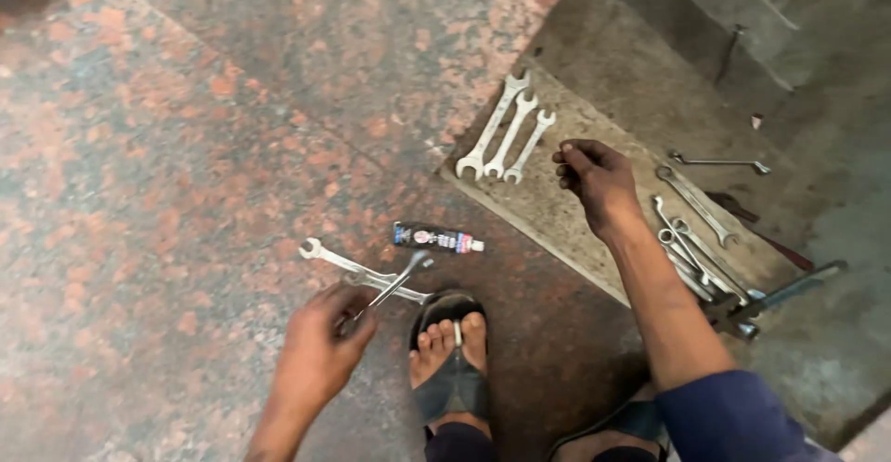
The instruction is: Organizing various sizes of wrenches on a shelf within a vehicle service pit.
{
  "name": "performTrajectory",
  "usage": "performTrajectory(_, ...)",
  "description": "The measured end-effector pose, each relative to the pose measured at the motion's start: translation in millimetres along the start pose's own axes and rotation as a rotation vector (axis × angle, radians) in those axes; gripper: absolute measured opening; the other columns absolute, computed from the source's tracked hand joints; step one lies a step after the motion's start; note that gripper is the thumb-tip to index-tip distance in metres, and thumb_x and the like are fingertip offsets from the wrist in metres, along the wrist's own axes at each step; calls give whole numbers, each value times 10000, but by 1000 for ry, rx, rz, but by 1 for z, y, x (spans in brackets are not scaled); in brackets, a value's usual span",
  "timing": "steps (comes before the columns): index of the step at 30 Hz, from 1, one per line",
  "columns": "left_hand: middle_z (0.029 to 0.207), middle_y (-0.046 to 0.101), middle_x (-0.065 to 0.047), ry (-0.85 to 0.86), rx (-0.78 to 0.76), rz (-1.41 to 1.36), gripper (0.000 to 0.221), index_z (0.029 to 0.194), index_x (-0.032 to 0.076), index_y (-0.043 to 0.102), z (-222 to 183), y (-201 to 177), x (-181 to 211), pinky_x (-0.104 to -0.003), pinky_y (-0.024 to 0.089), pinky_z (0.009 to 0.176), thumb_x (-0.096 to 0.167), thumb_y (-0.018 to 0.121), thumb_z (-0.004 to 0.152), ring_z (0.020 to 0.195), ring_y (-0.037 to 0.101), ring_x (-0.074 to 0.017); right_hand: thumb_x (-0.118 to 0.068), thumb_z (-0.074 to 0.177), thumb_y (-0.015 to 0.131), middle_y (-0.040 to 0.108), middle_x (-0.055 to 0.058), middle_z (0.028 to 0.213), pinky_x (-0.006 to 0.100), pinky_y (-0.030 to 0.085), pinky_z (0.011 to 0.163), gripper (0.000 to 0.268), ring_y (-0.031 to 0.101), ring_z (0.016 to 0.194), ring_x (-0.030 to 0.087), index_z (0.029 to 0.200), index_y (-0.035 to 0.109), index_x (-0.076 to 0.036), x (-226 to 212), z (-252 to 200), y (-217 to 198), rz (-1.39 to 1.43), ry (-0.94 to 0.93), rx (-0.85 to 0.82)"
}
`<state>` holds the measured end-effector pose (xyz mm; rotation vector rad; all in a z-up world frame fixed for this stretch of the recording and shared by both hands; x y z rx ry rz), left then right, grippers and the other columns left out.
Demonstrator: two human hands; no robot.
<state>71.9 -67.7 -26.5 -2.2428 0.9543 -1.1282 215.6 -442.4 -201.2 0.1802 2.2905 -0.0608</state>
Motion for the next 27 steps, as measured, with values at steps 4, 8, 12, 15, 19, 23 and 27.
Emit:
performTrajectory(4, 985, 827, -84, -308, -123, -697, 339, 1142, 0, 760, 5, 26, -5, -284, 598, 833, 169, 779, 848, 906, 771, -149, -100, 986, 660, 743, 91, 948, 283, 533, 645, 218, 627, 731, 134, 1145, 712, 38, -24, -28, 19, 12, -17, -129)
performTrajectory(8, 998, 801, -70, -243, -142, -828, 317, 1136, -12, 767, 33, 48, 46, -258, 575, 800, 148, 772, 862, 893, 731, -119, -105, 971, 662, 763, 73, 948, 270, 544, 662, 227, 640, 751, 121, 1141, 730, 28, -64, -79, 65, -20, 35, -271)
performTrajectory(12, 974, 778, -78, -231, -161, -992, 305, 1145, -29, 763, 59, 80, 63, -253, 568, 725, 105, 785, 872, 821, 696, -100, -141, 927, 691, 779, 49, 934, 266, 568, 668, 241, 668, 749, 109, 1124, 753, -18, -75, -105, 86, -185, 62, -379)
performTrajectory(15, 965, 779, -83, -167, -199, -916, 303, 1161, -22, 776, 66, 83, 83, -259, 555, 713, 117, 780, 892, 809, 683, -98, -161, 942, 724, 747, 60, 906, 271, 553, 686, 227, 648, 755, 110, 1098, 762, -2, -46, -105, 87, -213, 23, -461)
performTrajectory(19, 1068, 807, -65, 34, -202, -645, 301, 1201, 46, 741, 65, 60, 108, -285, 581, 852, 164, 722, 925, 950, 746, -124, -152, 963, 737, 717, 63, 884, 297, 546, 738, 200, 632, 777, 122, 1055, 756, 24, -45, -97, 72, -138, 20, -411)
performTrajectory(23, 1100, 779, -89, 127, -78, -359, 317, 1230, 72, 725, 62, 22, 95, -335, 586, 874, 156, 691, 926, 972, 751, -194, -122, 923, 684, 750, 53, 936, 313, 603, 808, 213, 689, 802, 128, 1095, 733, -7, -13, -34, 13, -52, 118, -182)
performTrajectory(27, 1156, 721, -131, 200, 32, -23, 272, 1153, 55, 729, 49, 6, 71, -413, 534, 920, 106, 682, 890, 1056, 690, -317, -74, 959, 668, 727, 113, 1000, 336, 620, 818, 263, 695, 823, 172, 1185, 696, 58, 52, 36, -45, 12, 120, -23)
Point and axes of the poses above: each hand's wrist, its own z-axis towards the middle knuckle, its own y-axis out of the palm, x = y × z, the point moved 9 cm from there along z, towards the middle knuckle
